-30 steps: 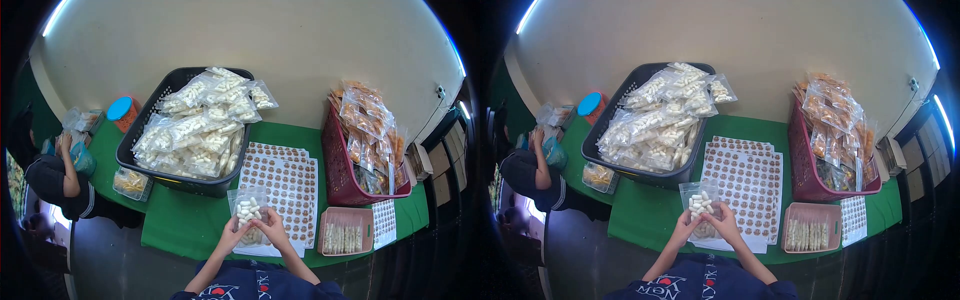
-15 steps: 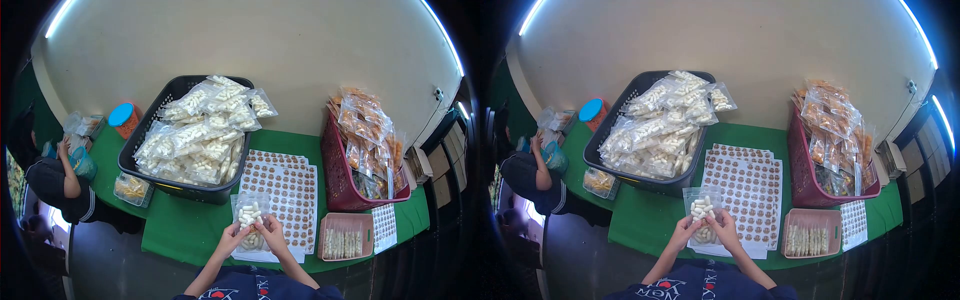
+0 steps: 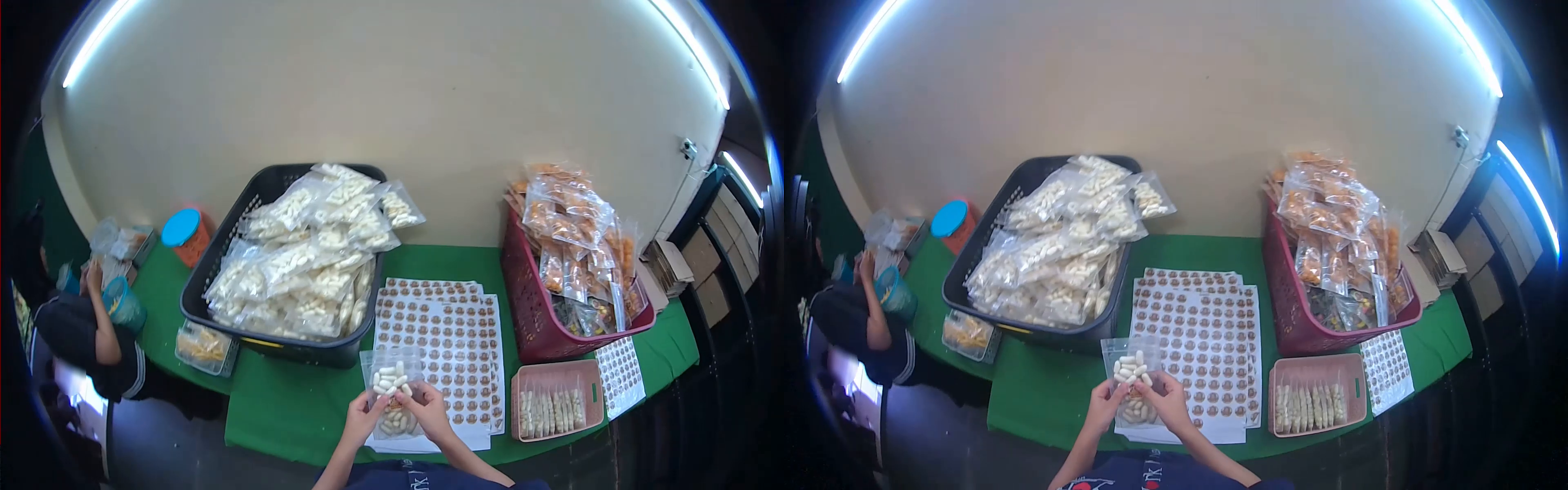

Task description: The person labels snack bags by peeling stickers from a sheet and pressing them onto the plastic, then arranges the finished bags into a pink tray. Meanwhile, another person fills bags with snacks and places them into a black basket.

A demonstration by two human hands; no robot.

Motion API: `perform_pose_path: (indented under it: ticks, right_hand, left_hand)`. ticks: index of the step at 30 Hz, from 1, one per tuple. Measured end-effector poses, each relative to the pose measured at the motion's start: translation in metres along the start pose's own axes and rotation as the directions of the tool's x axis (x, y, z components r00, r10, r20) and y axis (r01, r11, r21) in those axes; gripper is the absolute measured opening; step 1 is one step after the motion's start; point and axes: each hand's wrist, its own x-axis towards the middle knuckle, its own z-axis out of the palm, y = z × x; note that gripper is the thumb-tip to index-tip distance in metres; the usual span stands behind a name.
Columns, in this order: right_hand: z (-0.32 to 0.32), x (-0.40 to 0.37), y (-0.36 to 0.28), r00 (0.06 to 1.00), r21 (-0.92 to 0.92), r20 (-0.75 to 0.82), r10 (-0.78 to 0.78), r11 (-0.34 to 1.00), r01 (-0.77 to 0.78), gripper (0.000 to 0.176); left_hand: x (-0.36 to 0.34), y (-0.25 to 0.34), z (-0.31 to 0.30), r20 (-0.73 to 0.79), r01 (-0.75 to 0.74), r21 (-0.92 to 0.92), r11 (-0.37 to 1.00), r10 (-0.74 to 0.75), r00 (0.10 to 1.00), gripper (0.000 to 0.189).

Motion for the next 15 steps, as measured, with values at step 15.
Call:
perform_pose_path:
  ticks: [15]
  right_hand:
    - [-0.016,0.004,0.017,0.991,-0.243,0.092,0.096,0.967,-0.071,0.038]
  left_hand:
    - [-0.004,-0.011,0.001,-0.145,-0.111,0.187,0.976,0.139,0.979,0.016]
